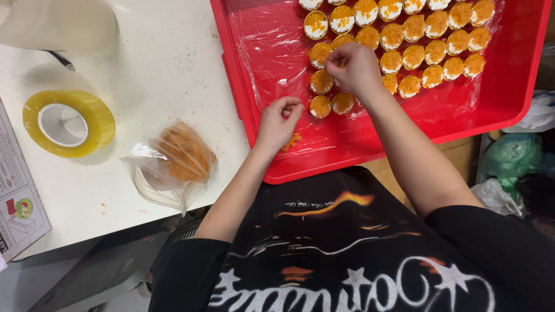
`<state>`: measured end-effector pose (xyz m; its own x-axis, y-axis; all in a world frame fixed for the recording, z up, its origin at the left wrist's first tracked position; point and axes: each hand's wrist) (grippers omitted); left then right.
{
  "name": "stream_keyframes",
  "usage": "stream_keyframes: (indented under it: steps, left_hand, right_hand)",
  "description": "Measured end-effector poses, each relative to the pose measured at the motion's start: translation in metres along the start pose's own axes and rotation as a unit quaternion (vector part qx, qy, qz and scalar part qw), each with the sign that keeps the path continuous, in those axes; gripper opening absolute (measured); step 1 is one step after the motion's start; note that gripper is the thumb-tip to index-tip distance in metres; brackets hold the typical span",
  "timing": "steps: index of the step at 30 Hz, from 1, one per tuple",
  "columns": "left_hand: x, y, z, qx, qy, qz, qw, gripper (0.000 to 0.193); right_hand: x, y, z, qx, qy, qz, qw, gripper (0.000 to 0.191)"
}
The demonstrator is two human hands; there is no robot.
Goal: The person sprinkles orange crumb topping by hand onto white-frosted round pastries arranged in a red tray, working through them one at a time and placing each finished pastry back into rows on the tray.
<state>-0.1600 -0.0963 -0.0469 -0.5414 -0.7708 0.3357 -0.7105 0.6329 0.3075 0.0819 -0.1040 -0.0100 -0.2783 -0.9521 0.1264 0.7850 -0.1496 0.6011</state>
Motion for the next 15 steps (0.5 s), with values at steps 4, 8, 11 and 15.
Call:
stream_keyframes:
  steps: [4, 8, 11, 15]
  left_hand:
    - [0.001, 0.000, -0.002, -0.007, -0.006, -0.004, 1.000, 0.022]
    - [0.001, 0.002, -0.004, -0.014, -0.015, -0.001, 1.000, 0.022]
    - [0.001, 0.002, -0.004, -0.010, -0.013, 0.003, 1.000, 0.022]
    - [0.001, 0.001, -0.004, -0.011, -0.009, 0.002, 1.000, 0.022]
  right_hand:
    - [-0.011, -0.007, 0.010, 0.043, -0.026, 0.002, 0.999, 0.014]
    - [-0.016, -0.012, 0.018, 0.081, -0.058, -0.006, 0.995, 0.011]
    - [-0.015, -0.012, 0.018, 0.079, -0.029, -0.014, 0.996, 0.012]
    - [-0.006, -0.006, 0.012, 0.072, 0.008, -0.012, 0.997, 0.010]
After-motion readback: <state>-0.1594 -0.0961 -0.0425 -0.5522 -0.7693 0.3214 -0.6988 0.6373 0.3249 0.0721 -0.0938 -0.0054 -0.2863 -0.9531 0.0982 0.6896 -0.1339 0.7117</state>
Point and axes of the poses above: each hand's wrist, its own x-axis away from the middle knuckle, its own y-axis out of the back of the hand, z = x × y, and after that the axes turned 13 degrees about -x, right-handed
